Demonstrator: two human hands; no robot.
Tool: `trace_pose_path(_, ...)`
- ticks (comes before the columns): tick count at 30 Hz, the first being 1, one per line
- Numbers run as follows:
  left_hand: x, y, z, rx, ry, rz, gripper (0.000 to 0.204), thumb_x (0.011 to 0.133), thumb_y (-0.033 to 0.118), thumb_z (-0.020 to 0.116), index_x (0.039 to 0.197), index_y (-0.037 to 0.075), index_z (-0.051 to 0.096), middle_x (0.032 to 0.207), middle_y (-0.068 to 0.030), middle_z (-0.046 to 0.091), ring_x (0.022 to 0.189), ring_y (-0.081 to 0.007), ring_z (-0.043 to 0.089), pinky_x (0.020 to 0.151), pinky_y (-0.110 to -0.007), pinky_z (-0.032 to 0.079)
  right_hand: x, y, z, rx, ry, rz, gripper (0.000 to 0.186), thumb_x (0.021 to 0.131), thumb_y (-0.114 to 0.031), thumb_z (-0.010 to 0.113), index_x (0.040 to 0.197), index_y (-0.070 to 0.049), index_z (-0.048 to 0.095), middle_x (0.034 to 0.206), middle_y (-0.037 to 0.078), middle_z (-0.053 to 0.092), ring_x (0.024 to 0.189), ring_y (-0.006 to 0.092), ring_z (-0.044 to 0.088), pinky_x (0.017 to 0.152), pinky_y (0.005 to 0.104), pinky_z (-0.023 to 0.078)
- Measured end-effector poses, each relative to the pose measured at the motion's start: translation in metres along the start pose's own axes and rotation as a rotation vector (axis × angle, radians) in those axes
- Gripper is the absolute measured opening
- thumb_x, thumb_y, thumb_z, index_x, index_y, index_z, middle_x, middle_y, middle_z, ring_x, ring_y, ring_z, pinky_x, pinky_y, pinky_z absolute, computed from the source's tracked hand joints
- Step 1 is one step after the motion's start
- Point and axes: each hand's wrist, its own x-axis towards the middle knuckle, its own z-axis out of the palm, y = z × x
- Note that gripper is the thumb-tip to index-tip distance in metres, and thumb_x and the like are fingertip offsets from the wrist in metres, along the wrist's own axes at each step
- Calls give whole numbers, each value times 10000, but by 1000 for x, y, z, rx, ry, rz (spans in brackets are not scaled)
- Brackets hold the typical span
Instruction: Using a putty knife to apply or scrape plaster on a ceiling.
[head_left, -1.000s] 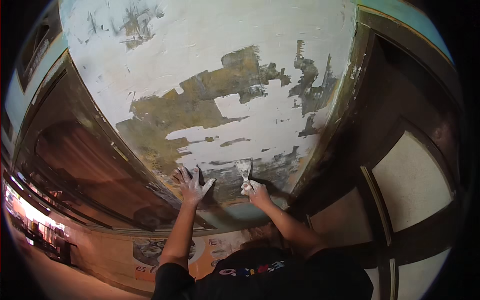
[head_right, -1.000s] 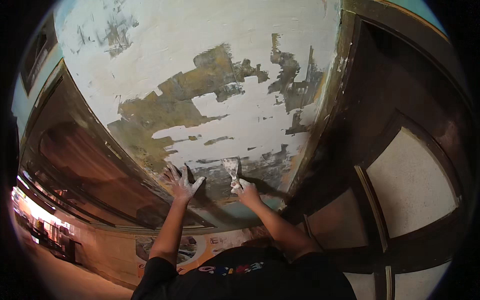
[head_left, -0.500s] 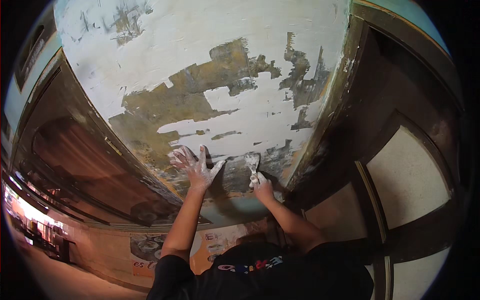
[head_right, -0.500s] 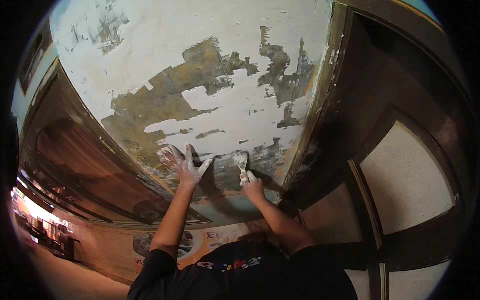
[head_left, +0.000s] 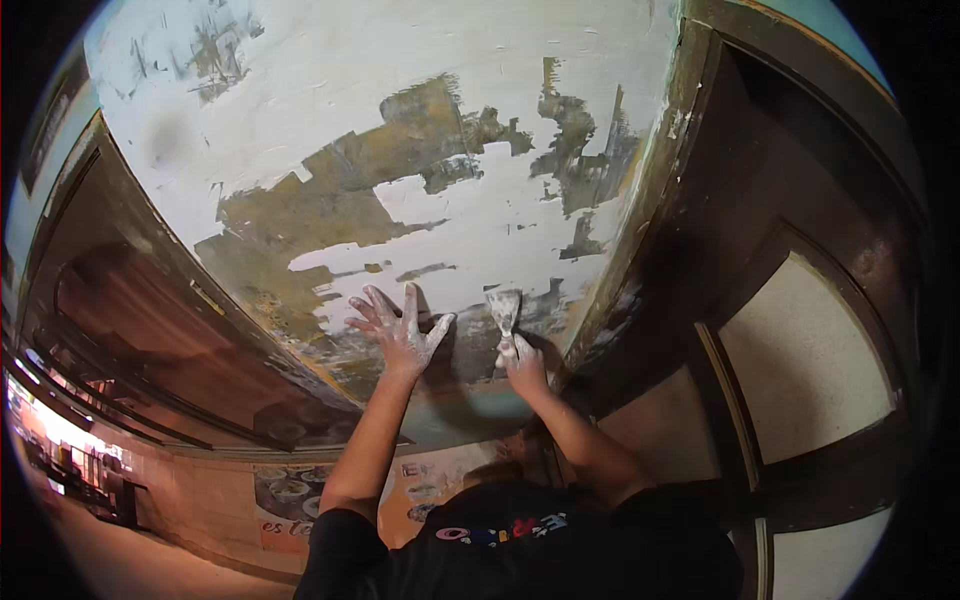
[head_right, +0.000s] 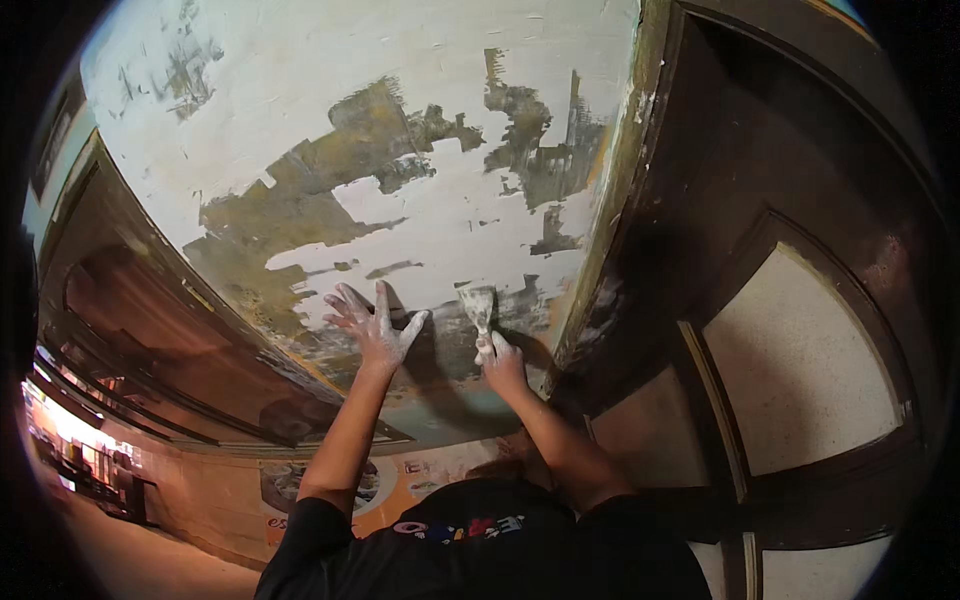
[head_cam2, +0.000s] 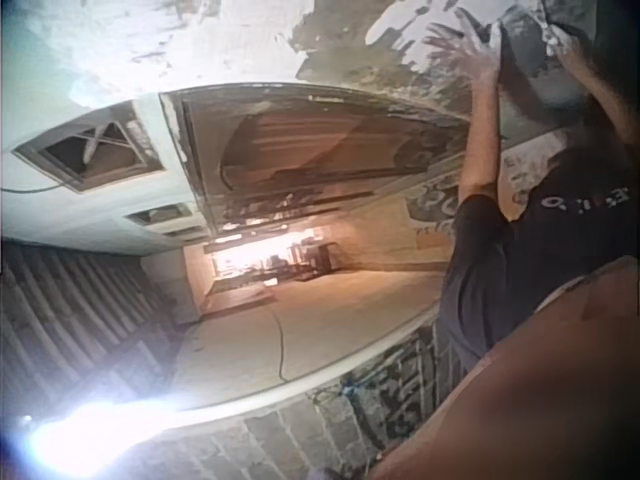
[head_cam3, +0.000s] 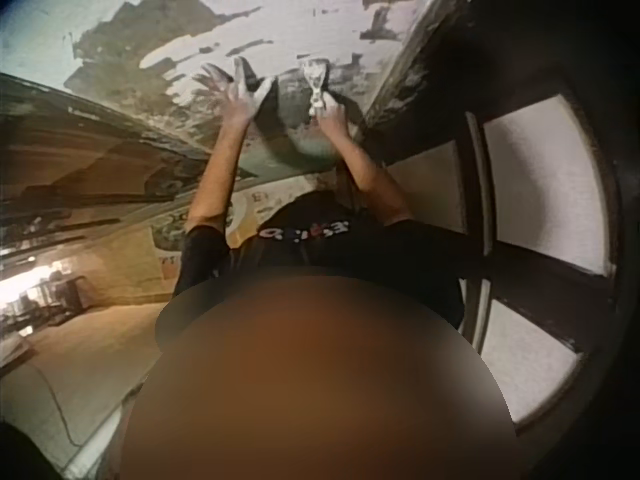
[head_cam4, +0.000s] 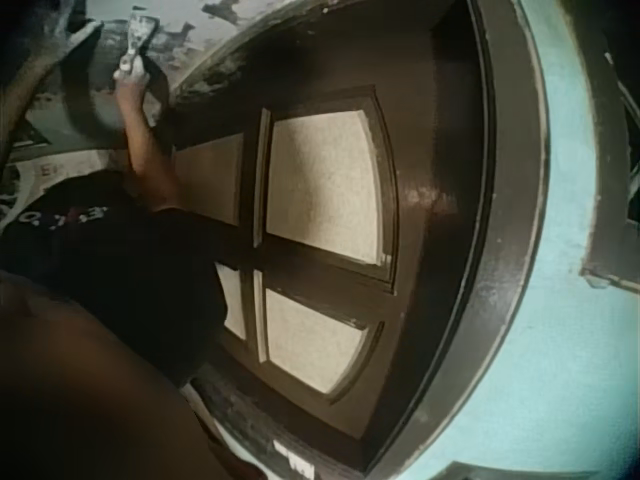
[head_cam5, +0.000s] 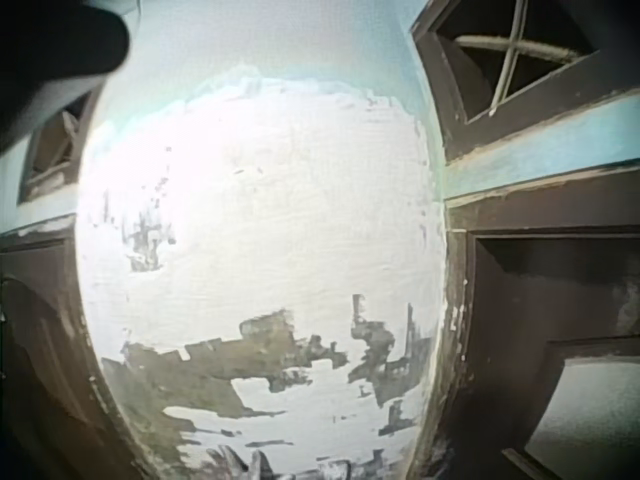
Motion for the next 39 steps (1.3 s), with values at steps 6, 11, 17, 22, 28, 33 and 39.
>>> trace_pose_path(6, 23, 37, 3, -56, -51, 19, 823, 647, 570, 726, 1348, 249, 438, 1490, -267, -30, 1321, -512, -187, 894, -744, -146, 10, 2, -15, -20, 86, -101, 280, 920, -272, 474, 937, -11, 574, 609, 119, 598, 624, 298, 623, 610, 389, 475)
trace_pose_path(11, 15, 30, 15, 55, 43, 145, 854, 662, 590, 703, 1388, 283, 372, 1513, -202, 11, 1367, -435, -139, 956, -692, -157, 9, -2, -25, 22, 63, -9, 292, 912, -288, 490, 950, -15, 589, 605, 114, 583, 588, 265, 610, 598, 398, 464)
trace_pose_path(17, 15, 27, 17, 62, 83, 139, 872, 671, 614, 680, 1405, 293, 335, 1517, -184, 16, 1375, -422, -119, 968, -682, -161, 18, -13, -31, -92, 195, -161, 307, 919, -294, 475, 930, -7, 584, 584, 127, 551, 560, 286, 583, 570, 410, 450)
trace_pose_path(22, 12, 36, 22, 69, 59, 138, 868, 682, 599, 682, 1409, 278, 333, 1515, -189, 31, 1378, -413, -114, 988, -664, -150, 7, 11, -42, -12, 204, -41, 343, 918, -337, 468, 892, -14, 579, 613, 139, 552, 581, 296, 579, 558, 417, 437)
trace_pose_path(28, 16, 34, 15, 37, 93, 158, 889, 644, 520, 760, 1387, 206, 386, 1499, -243, 50, 1381, -403, -125, 1001, -621, -170, 33, -35, -52, -125, 277, -188, 286, 933, -283, 463, 866, -18, 545, 625, 141, 540, 584, 308, 558, 573, 399, 423)
trace_pose_path(33, 13, 40, 11, -22, -26, 75, 860, 660, 569, 721, 1386, 255, 382, 1508, -216, 25, 1364, -444, -139, 958, -682, -164, 9, -2, -40, 1, 130, 21, 297, 921, -287, 484, 932, -9, 587, 603, 139, 552, 550, 263, 583, 532, 392, 444)
trace_pose_path(39, 70, 60, -26, -75, -74, -7, 848, 634, 525, 760, 1355, 215, 440, 1499, -241, 45, 1363, -451, -130, 961, -690, -134, 63, -80, -58, 72, 197, -158, 233, 918, -206, 481, 875, 10, 556, 576, 112, 534, 541, 268, 547, 531, 375, 430)
